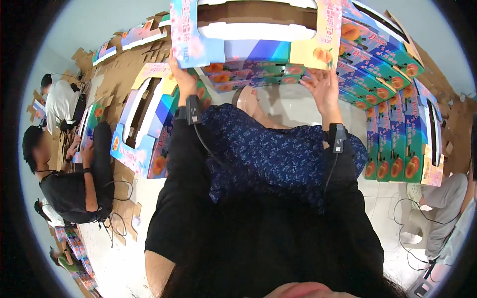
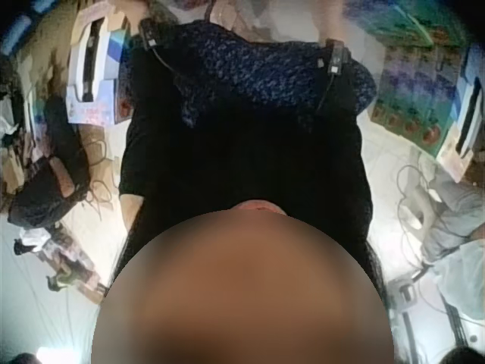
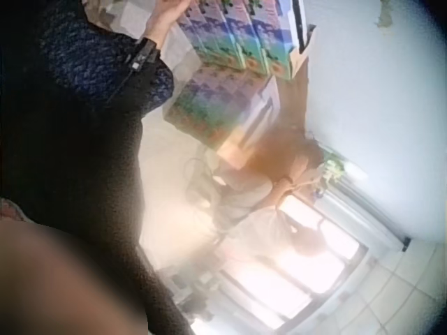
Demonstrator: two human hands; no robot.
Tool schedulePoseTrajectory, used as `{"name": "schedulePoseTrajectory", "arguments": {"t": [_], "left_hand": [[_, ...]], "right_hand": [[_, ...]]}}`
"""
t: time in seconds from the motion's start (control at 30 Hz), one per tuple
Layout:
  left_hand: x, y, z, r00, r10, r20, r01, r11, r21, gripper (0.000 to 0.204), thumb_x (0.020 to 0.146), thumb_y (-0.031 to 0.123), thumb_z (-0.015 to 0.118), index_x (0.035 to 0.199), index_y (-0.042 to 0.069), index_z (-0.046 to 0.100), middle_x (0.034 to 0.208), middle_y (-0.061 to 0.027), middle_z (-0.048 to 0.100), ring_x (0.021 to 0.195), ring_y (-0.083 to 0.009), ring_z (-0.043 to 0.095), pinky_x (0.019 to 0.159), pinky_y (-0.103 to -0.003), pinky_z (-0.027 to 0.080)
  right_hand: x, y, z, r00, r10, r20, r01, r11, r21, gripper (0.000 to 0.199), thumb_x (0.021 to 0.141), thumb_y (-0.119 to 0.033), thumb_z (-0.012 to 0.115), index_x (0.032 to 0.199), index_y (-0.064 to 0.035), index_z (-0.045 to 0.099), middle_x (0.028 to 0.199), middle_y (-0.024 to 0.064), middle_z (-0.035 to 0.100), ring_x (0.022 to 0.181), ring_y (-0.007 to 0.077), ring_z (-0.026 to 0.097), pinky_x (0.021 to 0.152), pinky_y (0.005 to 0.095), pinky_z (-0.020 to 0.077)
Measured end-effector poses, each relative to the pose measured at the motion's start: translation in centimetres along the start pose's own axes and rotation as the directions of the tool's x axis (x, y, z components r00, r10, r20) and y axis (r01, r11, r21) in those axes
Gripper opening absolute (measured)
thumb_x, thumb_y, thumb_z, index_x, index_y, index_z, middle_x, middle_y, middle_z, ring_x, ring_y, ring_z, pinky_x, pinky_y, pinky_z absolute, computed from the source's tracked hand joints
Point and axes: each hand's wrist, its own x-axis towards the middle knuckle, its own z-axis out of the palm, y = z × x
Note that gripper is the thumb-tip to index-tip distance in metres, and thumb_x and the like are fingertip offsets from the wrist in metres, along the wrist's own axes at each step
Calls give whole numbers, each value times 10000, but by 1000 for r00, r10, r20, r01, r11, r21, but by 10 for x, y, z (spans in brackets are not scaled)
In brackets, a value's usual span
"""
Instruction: Manually folding and stacking colorful cardboard fruit boxes.
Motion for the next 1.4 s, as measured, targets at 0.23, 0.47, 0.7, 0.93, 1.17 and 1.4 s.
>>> {"name": "schedulePoseTrajectory", "arguments": {"t": [0.23,0.47,0.7,0.93,1.17,1.4], "left_hand": [[-41,-44,-10,956,-162,-246,64,930,-363,722,867,609,198,1362,111,366,1291,-120,477,1150,-307,495,895,-437,446],[-92,-34,-13,907,-408,-106,278,767,-578,807,826,749,198,1381,181,342,1353,-46,423,1222,-264,405,1002,-432,340],[-92,-50,-42,898,-440,-2,325,667,-670,651,855,623,233,1334,217,406,1304,-28,455,1177,-281,422,949,-519,331],[-89,-42,-31,889,-453,70,342,556,-758,477,861,401,341,1181,107,536,1135,-58,579,1060,-233,524,917,-405,407],[-87,-55,-47,912,-408,43,273,525,-806,525,840,377,321,1245,96,503,1236,-83,535,1134,-268,489,991,-427,347],[-101,-29,-40,926,-367,90,275,493,-825,528,875,436,352,1279,119,475,1325,-70,476,1236,-293,418,1046,-498,296]], "right_hand": [[-20,13,-17,978,204,48,-208,913,351,765,857,-653,370,1367,-83,349,1380,104,401,1258,265,389,1001,479,318],[-34,54,-49,940,342,5,-321,875,362,823,821,-707,366,1370,-94,351,1369,100,416,1246,267,401,1012,465,296],[-37,88,-51,865,489,-113,-437,845,310,773,841,-702,311,1338,-115,388,1326,104,452,1210,303,437,997,493,347],[-29,98,-69,915,403,-26,-375,873,312,693,850,-664,307,1324,-167,405,1314,73,457,1204,295,433,961,532,349],[-33,95,-67,969,225,-102,-186,936,299,620,899,-535,336,1349,-108,348,1349,112,416,1240,323,398,1015,526,324],[-68,42,-75,963,144,229,-178,975,135,633,919,-524,322,1347,-57,333,1352,101,389,1255,292,365,1042,482,283]]}}
